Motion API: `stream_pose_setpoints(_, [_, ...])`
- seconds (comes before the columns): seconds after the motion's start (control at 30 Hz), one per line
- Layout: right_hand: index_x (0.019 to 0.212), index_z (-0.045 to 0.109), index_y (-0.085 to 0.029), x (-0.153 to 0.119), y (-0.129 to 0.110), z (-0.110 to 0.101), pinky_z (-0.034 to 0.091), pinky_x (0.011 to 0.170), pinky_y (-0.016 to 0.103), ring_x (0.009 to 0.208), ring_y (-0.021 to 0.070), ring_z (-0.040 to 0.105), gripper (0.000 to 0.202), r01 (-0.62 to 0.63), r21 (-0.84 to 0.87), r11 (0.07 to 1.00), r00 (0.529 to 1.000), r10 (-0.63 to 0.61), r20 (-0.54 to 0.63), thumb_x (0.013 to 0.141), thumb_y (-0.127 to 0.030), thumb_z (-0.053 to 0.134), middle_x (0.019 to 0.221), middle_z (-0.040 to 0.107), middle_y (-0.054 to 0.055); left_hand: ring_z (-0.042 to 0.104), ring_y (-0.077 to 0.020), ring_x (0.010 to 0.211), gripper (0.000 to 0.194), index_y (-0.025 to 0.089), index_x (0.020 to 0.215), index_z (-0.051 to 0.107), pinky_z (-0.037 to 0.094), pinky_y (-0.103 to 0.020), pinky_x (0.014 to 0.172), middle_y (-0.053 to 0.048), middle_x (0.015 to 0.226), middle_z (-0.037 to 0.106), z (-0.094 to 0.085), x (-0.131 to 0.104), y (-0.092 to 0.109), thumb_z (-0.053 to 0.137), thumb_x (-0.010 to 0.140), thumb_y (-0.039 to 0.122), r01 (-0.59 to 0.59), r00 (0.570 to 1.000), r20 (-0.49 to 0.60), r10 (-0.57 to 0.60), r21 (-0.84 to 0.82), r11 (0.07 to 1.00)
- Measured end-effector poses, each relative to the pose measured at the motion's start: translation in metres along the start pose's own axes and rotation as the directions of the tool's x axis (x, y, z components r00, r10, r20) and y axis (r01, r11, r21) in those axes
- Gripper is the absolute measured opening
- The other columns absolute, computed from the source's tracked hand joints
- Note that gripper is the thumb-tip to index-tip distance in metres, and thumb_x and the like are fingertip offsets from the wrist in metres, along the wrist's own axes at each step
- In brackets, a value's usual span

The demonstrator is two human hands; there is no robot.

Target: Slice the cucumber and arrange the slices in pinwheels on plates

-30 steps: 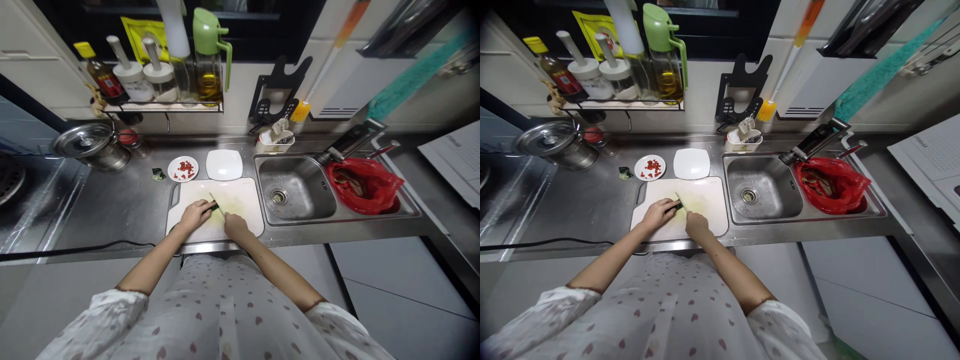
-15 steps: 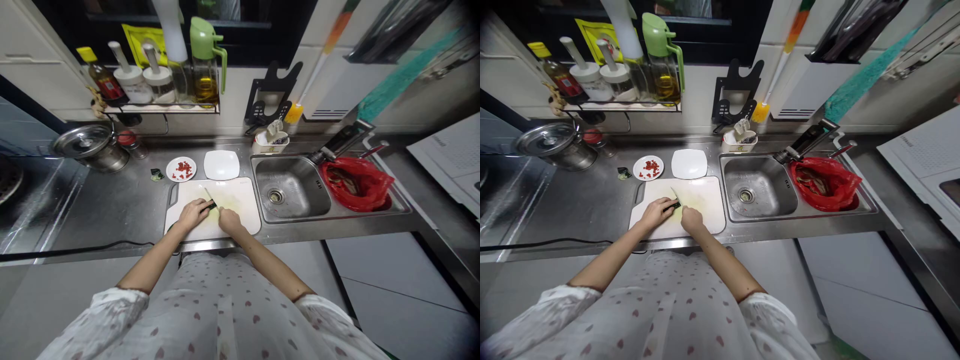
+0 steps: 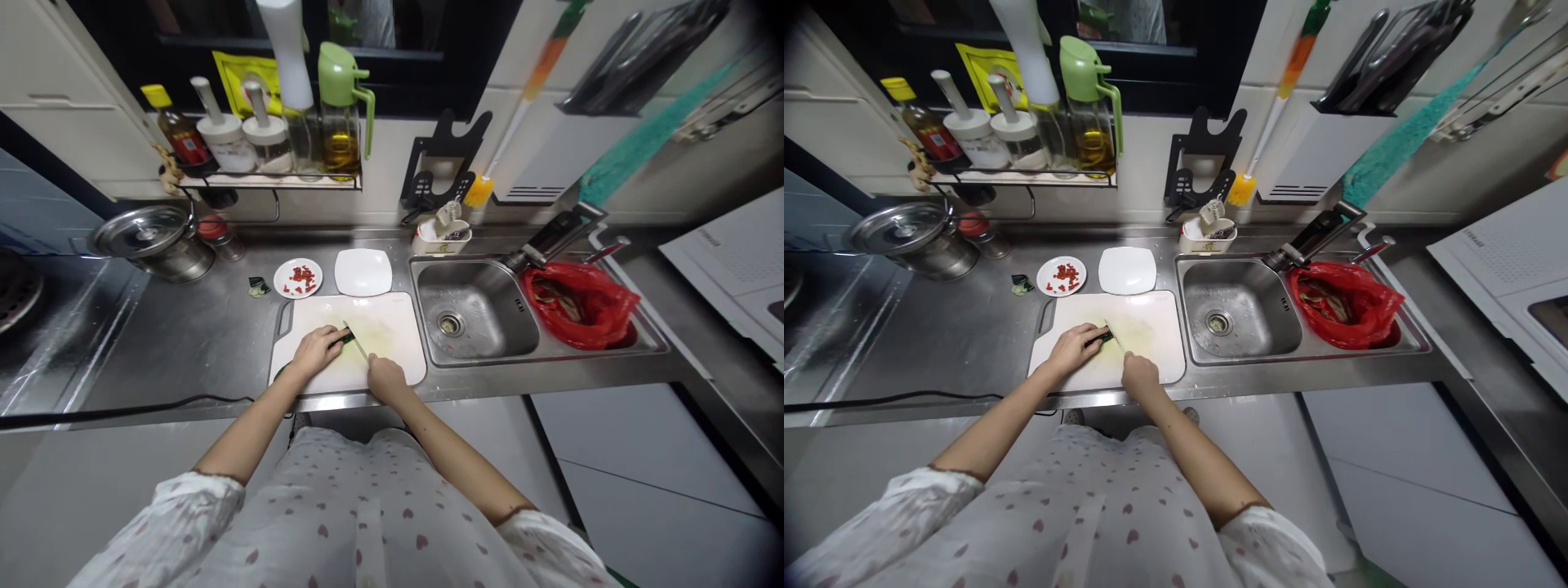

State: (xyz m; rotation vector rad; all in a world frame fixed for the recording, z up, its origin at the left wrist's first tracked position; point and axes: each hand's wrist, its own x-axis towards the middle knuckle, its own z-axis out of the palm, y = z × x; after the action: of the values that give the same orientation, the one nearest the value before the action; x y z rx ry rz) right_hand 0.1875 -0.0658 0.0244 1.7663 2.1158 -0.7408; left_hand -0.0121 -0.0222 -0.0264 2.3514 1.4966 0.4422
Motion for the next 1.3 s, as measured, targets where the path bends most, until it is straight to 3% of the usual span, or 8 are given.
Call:
stream_pose_setpoints(0.2, [0.113, 0.053, -0.014, -0.005, 0.003, 0.006, 0.047, 0.079, 0.032, 0.100, 0.0244, 0.067, 0.028, -0.015, -0.009, 1.000, 1.000, 0.015, -0.003, 0.092, -0.011, 0.036, 0.101, 0.069, 0.016, 0.062, -0.0185, 0.096, 0.038, 0.029, 0.126, 0.064, 0.049, -0.030, 0.087, -0.004, 0.110, 0.066, 0.004, 0.000, -0.002, 0.051, 0.090, 0.028, -0.012, 1.000, -0.022, 0.012, -0.007, 1.000])
stream_pose_setpoints(0.9, [0.122, 0.052, -0.012, 0.047, -0.029, -0.024, 0.047, 0.083, 0.030, 0.107, 0.0231, 0.064, 0.034, 0.011, 0.059, 0.998, 1.000, -0.009, -0.026, 0.091, -0.010, 0.039, 0.111, 0.068, 0.016, 0.063, -0.0176, 0.094, 0.036, 0.029, 0.124, 0.065, 0.050, -0.028, 0.084, -0.004, 0.108, 0.067, 0.004, 0.000, -0.003, 0.051, 0.090, 0.029, -0.018, 0.999, -0.045, 0.018, 0.003, 1.000])
stream_pose_setpoints(1.3, [0.118, 0.054, -0.013, 0.023, -0.016, -0.017, 0.047, 0.080, 0.031, 0.104, 0.0236, 0.065, 0.031, -0.004, 0.029, 1.000, 1.000, 0.004, -0.006, 0.090, -0.011, 0.041, 0.108, 0.069, 0.016, 0.063, -0.0181, 0.095, 0.038, 0.030, 0.125, 0.065, 0.051, -0.029, 0.085, -0.004, 0.108, 0.067, 0.001, -0.001, 0.001, 0.052, 0.089, 0.029, 0.012, 1.000, -0.025, -0.013, -0.005, 1.000])
